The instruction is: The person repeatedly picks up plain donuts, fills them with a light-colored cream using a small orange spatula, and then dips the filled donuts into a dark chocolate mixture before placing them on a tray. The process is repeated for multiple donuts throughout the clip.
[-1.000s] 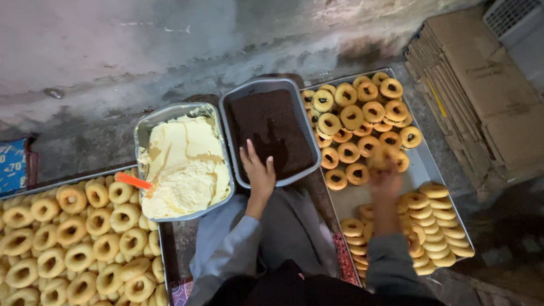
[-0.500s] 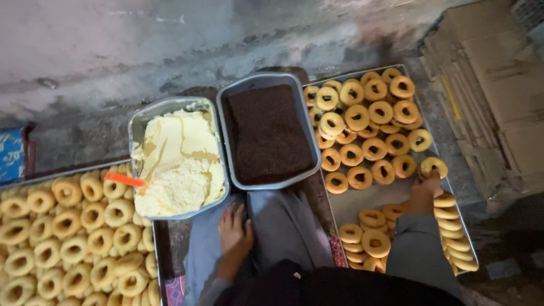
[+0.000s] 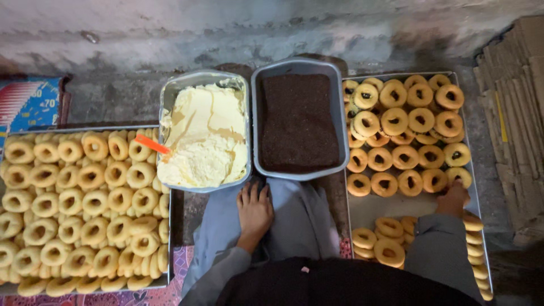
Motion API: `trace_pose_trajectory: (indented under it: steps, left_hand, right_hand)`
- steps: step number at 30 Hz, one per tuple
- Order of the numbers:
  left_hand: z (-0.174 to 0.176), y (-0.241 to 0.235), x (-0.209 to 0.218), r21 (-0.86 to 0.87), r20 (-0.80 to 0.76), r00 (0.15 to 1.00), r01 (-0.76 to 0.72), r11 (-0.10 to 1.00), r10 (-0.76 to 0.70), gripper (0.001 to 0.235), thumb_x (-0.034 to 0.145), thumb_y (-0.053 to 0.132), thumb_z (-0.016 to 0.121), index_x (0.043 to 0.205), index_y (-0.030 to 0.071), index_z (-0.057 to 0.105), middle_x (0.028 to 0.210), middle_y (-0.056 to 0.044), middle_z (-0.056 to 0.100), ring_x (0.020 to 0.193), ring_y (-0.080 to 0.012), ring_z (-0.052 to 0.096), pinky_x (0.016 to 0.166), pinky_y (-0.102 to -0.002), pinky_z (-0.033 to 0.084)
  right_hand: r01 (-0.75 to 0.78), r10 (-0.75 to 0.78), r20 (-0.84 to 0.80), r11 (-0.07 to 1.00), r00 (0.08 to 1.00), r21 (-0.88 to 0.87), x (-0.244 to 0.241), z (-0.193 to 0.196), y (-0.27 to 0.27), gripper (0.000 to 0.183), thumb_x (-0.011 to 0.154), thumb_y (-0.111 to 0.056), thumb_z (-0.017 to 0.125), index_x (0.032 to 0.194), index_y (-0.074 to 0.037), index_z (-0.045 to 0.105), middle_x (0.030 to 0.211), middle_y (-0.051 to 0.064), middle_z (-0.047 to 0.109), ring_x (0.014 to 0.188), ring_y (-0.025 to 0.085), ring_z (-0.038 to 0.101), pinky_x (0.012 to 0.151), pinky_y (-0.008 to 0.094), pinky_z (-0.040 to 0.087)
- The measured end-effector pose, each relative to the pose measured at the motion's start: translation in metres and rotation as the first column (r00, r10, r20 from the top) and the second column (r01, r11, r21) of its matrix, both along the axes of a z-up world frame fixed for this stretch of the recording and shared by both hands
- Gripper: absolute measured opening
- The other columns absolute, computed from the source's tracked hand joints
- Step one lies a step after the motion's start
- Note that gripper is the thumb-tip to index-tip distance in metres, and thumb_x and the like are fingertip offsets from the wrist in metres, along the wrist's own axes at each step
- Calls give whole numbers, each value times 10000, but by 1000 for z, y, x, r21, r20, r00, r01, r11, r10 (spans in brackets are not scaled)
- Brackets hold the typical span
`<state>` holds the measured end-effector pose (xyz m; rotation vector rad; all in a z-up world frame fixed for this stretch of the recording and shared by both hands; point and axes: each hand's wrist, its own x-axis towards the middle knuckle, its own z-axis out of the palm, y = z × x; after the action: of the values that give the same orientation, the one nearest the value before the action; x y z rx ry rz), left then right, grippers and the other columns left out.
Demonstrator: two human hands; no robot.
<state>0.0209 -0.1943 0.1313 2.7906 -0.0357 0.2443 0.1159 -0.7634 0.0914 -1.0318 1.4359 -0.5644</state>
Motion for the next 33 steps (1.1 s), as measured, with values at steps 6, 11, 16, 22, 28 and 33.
trace_pose_trajectory:
  steps: [6,11,16,22,28,33]
  left_hand:
    - [0,0,0,-7,-8,1000,8,1000,-8,419,866,230,616,1255,83,675,1374,-171,592,1353,-411,449,1113,-584,316]
    - [-4,3,-5,-9,-3,1000,25,1000,-25,419,890,246,616,1269,76,674,1381,-182,586,1349,-416,448,1115,-581,320]
    - [-13,8,-11,-16,58,997,57,998,-56,376,924,242,595,1243,68,689,1397,-181,587,1353,-409,450,1135,-585,318]
    - [-22,10,-15,6,97,993,67,998,-67,365,920,227,584,1226,65,697,1393,-180,587,1371,-423,444,1140,-597,300]
    - [-21,12,-23,-111,130,989,91,990,-76,399,848,220,642,1221,91,701,1366,-198,575,1340,-444,448,1133,-612,292]
    - [-13,14,-42,-443,99,992,117,889,-81,381,913,209,647,1278,103,674,1395,-179,572,1335,-415,481,1150,-573,345]
  right_hand:
    - [-504,28,-639,642,769,-578,-27,-5,55,728,1078,-468,778,1585,-174,347,1564,259,300,1438,552,228,1131,724,247]
    - [-782,348,-708,385,614,-489,-109,-33,140,785,1006,-420,682,1626,-131,297,1633,272,288,1507,495,273,1227,680,289]
    - [-999,459,-888,46,26,-5,-157,-29,169,721,971,-431,684,1553,-149,368,1568,245,357,1449,473,340,1187,653,331]
    - [-974,382,-895,-96,-228,207,-135,-14,171,647,928,-443,687,1466,-170,453,1490,212,440,1380,446,419,1138,620,381]
    - [-890,297,-849,-278,-437,361,-95,7,174,580,885,-456,690,1378,-191,538,1411,180,523,1311,420,499,1089,587,432]
    - [-877,231,-879,-356,-418,324,-55,15,185,531,849,-466,692,1305,-208,609,1346,153,593,1253,398,565,1049,559,473]
